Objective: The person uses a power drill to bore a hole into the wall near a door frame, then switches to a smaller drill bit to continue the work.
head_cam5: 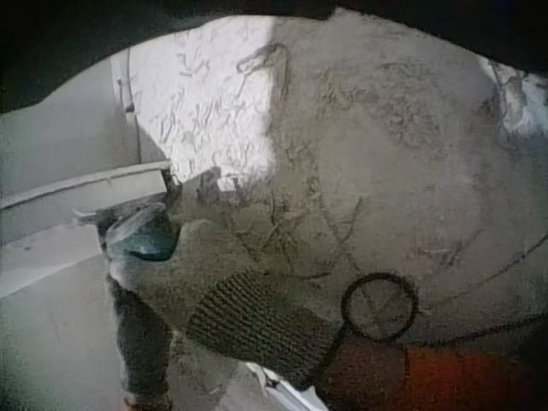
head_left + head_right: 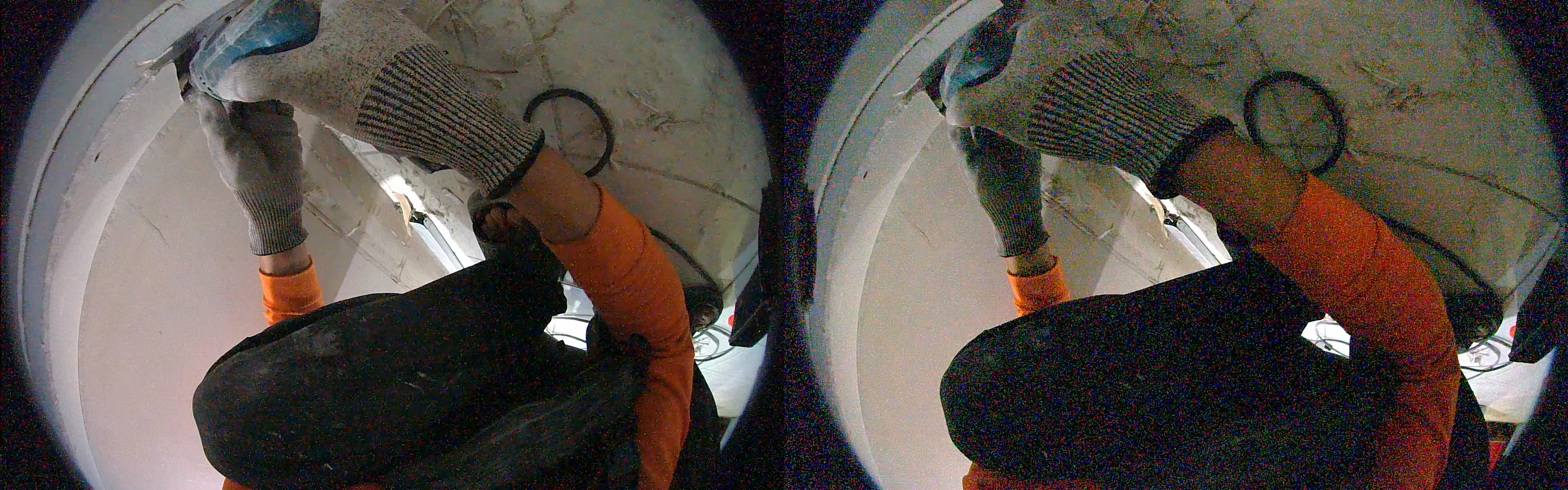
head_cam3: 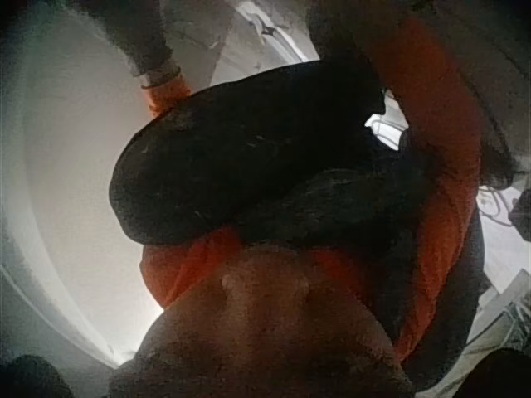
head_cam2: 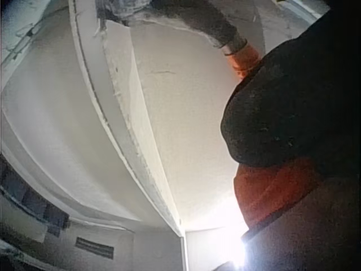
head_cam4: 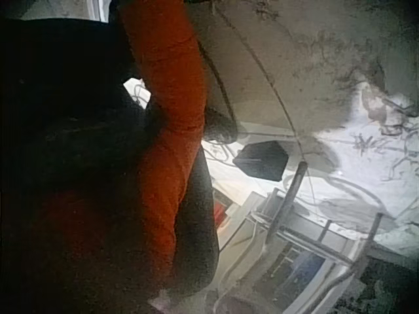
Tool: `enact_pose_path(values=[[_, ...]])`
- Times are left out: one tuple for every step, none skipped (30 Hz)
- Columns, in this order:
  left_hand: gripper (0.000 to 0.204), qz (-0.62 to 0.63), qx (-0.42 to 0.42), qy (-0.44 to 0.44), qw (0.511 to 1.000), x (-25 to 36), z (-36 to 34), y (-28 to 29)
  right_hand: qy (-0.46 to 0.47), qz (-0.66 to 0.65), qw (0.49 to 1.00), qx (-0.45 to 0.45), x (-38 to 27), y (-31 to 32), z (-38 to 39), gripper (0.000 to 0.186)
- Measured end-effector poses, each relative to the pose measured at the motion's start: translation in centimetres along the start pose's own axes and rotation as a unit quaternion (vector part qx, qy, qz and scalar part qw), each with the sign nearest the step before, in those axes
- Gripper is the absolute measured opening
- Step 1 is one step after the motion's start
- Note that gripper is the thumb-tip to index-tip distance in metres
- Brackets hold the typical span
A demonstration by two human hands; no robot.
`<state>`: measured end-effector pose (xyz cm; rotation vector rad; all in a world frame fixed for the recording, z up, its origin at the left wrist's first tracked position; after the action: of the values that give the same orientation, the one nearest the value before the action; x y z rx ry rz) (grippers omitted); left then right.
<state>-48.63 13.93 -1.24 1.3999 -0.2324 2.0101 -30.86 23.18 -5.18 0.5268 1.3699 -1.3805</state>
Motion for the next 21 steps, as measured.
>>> enact_pose_path(values=[[0.050, -0.007, 0.006, -0.010, 1.000, 0.6, -0.1, 0.4, 0.013, -0.006, 1.000, 0.002, 0.0, -0.7, 0.0, 0.046], [0.050, -0.013, 0.012, -0.018, 1.000, 1.0, -0.2, 0.7, 0.018, -0.013, 1.000, 0.005, 0.1, -1.2, 0.0, 0.046], [0.050, -0.020, 0.018, -0.025, 0.999, 1.5, -0.2, 1.1, 0.022, -0.018, 1.000, 0.008, 0.1, -1.6, 0.0, 0.046], [0.050, -0.027, 0.023, -0.036, 0.999, 1.9, -0.3, 1.3, 0.026, -0.024, 0.999, 0.010, 0.1, -2.1, 0.0, 0.046], [0.050, -0.025, 0.023, -0.037, 0.999, 2.8, -0.1, 1.5, 0.029, -0.030, 0.999, 0.014, 0.2, -2.4, -0.1, 0.047], [0.049, -0.018, 0.023, -0.036, 0.999, 3.7, 0.2, 1.4, 0.035, -0.030, 0.999, 0.014, -0.2, -2.7, -0.3, 0.047], [0.050, -0.016, -0.040, -0.020, 0.999, 4.3, 1.5, -0.8, 0.037, -0.024, 0.999, 0.019, 0.0, -2.4, -0.2, 0.047], [0.052, -0.027, -0.073, -0.022, 0.997, 4.4, 2.5, -2.2, 0.038, -0.010, 0.999, 0.029, 0.3, -1.5, -0.1, 0.047], [0.054, -0.039, -0.096, -0.041, 0.994, 5.1, 3.8, -3.2, 0.038, 0.000, 0.999, 0.036, 0.5, -0.7, 0.1, 0.047], [0.055, -0.088, -0.097, -0.112, 0.985, 9.2, 4.9, -3.1, 0.052, -0.031, 0.998, 0.034, -0.5, -2.3, -0.5, 0.047], [0.057, -0.105, -0.113, -0.152, 0.976, 9.9, 6.1, -4.1, 0.051, -0.007, 0.998, 0.042, -0.3, -1.2, -0.2, 0.048], [0.059, -0.118, -0.122, -0.194, 0.966, 10.9, 7.3, -4.9, 0.047, 0.012, 0.998, 0.051, 0.1, 0.2, 0.0, 0.048], [0.061, -0.171, -0.117, -0.273, 0.939, 14.5, 8.7, -4.6, 0.052, -0.010, 0.997, 0.053, 0.2, -1.0, -0.2, 0.048], [0.062, -0.217, -0.111, -0.348, 0.905, 17.4, 10.1, -4.9, 0.052, -0.011, 0.997, 0.056, 0.2, -1.3, -0.2, 0.048], [0.064, -0.276, -0.106, -0.428, 0.854, 20.8, 12.0, -5.5, 0.053, -0.022, 0.997, 0.059, 0.1, -2.0, -0.4, 0.049], [0.066, -0.319, -0.110, -0.504, 0.795, 22.1, 13.5, -6.7, 0.047, 0.000, 0.997, 0.066, 0.7, -0.6, 0.0, 0.049], [0.068, -0.408, -0.062, -0.601, 0.685, 25.3, 15.4, -7.0, 0.043, -0.008, 0.996, 0.072, 1.3, -1.0, 0.1, 0.049], [0.070, -0.516, -0.012, -0.663, 0.543, 27.4, 16.3, -7.2, 0.039, -0.011, 0.996, 0.075, 1.7, -1.5, -0.1, 0.049], [0.071, -0.553, -0.010, -0.694, 0.461, 28.2, 16.5, -7.4, 0.034, 0.004, 0.996, 0.080, 2.3, -0.8, 0.2, 0.049], [0.073, -0.592, 0.003, -0.734, 0.334, 30.8, 18.4, -8.7, 0.047, -0.005, 0.995, 0.092, 0.5, -0.5, -0.3, 0.050], [0.075, -0.614, 0.019, -0.763, 0.202, 32.9, 20.2, -9.8, 0.060, -0.013, 0.993, 0.105, -1.0, 0.0, -0.6, 0.050]])
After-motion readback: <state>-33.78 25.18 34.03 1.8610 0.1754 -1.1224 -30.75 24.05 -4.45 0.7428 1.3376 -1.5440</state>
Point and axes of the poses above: each hand's wrist, its own z-axis away from the middle knuckle, its own y-axis out of the back of the hand, x = y × z, the point moved 10 cm from there along -z, towards the middle knuckle, and after that the axes turned 14 degrees about x, right-handed, at the moved point
